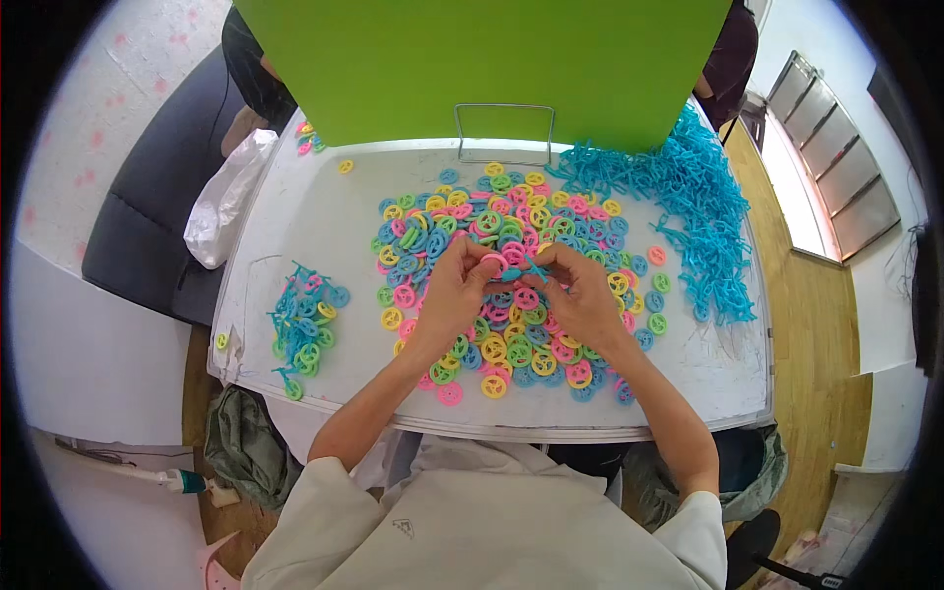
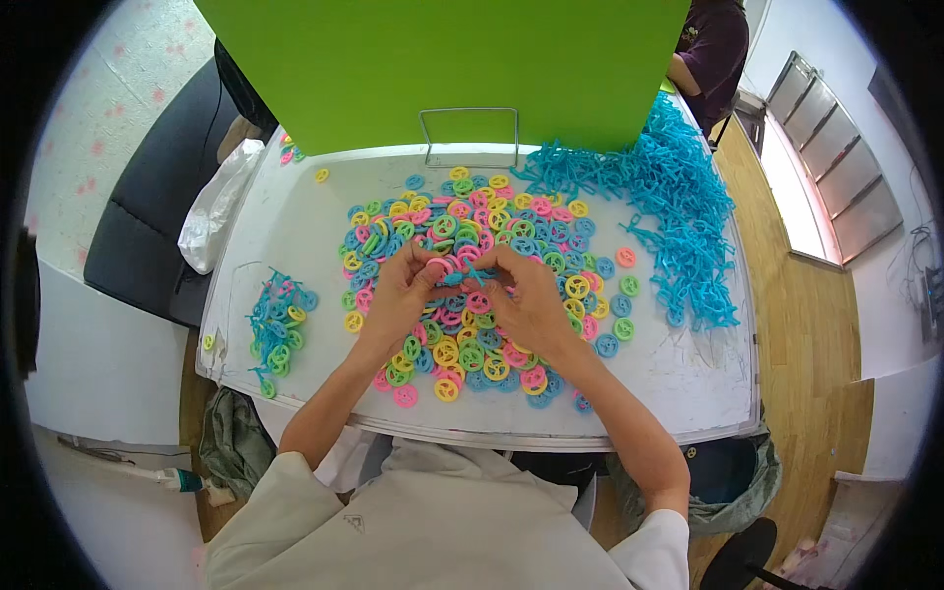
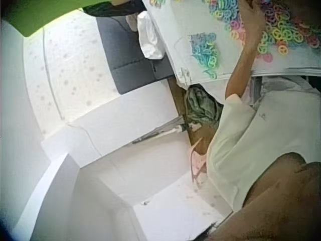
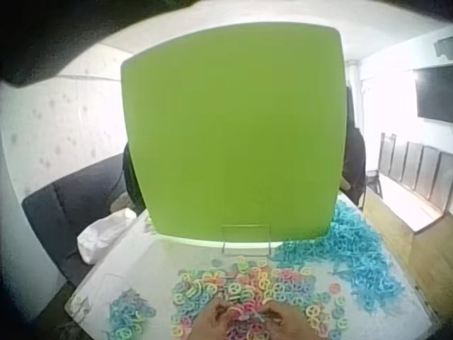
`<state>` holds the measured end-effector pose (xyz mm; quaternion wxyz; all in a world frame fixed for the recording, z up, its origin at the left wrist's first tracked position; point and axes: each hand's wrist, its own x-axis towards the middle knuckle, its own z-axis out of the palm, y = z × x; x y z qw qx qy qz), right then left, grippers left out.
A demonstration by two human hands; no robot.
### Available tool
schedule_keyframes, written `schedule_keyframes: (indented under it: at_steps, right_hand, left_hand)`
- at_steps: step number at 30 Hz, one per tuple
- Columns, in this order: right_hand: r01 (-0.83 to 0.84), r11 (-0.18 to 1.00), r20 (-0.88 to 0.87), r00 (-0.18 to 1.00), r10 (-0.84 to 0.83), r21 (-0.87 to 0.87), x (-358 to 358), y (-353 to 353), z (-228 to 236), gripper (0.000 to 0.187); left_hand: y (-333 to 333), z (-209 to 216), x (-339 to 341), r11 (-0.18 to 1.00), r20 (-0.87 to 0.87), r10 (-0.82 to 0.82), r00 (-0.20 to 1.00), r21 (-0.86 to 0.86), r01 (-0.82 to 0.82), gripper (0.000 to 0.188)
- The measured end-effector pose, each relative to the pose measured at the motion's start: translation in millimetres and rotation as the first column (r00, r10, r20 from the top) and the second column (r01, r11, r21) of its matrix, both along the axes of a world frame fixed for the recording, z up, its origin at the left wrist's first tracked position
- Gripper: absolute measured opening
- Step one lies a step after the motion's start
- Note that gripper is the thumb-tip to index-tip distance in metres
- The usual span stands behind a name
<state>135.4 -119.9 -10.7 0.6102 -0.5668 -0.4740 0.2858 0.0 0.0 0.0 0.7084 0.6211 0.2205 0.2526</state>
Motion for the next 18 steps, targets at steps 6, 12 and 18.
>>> schedule_keyframes:
  at_steps: [6, 12, 18]
  right_hand:
    - [0.062, 0.996, 0.057, 0.997, -0.059, -0.065, -4, -1, 11, 0.01]
    - [0.064, 0.994, 0.081, 0.995, -0.057, -0.093, -1, 4, -4, 0.009]
    - [0.046, 0.996, -0.398, 0.914, -0.072, -0.075, -8, 4, 11, 0.016]
  left_hand:
    - [2, -2, -1, 1.0, 0.002, 0.004, 1.0, 0.029, -0.005, 0.007]
    - [8, -5, -2, 0.992, -0.053, -0.032, 0.998, -0.12, 0.026, 0.008]
    - [-4, 7, -1, 0.954, 0.016, 0.062, 0.998, 0.293, -0.063, 0.01]
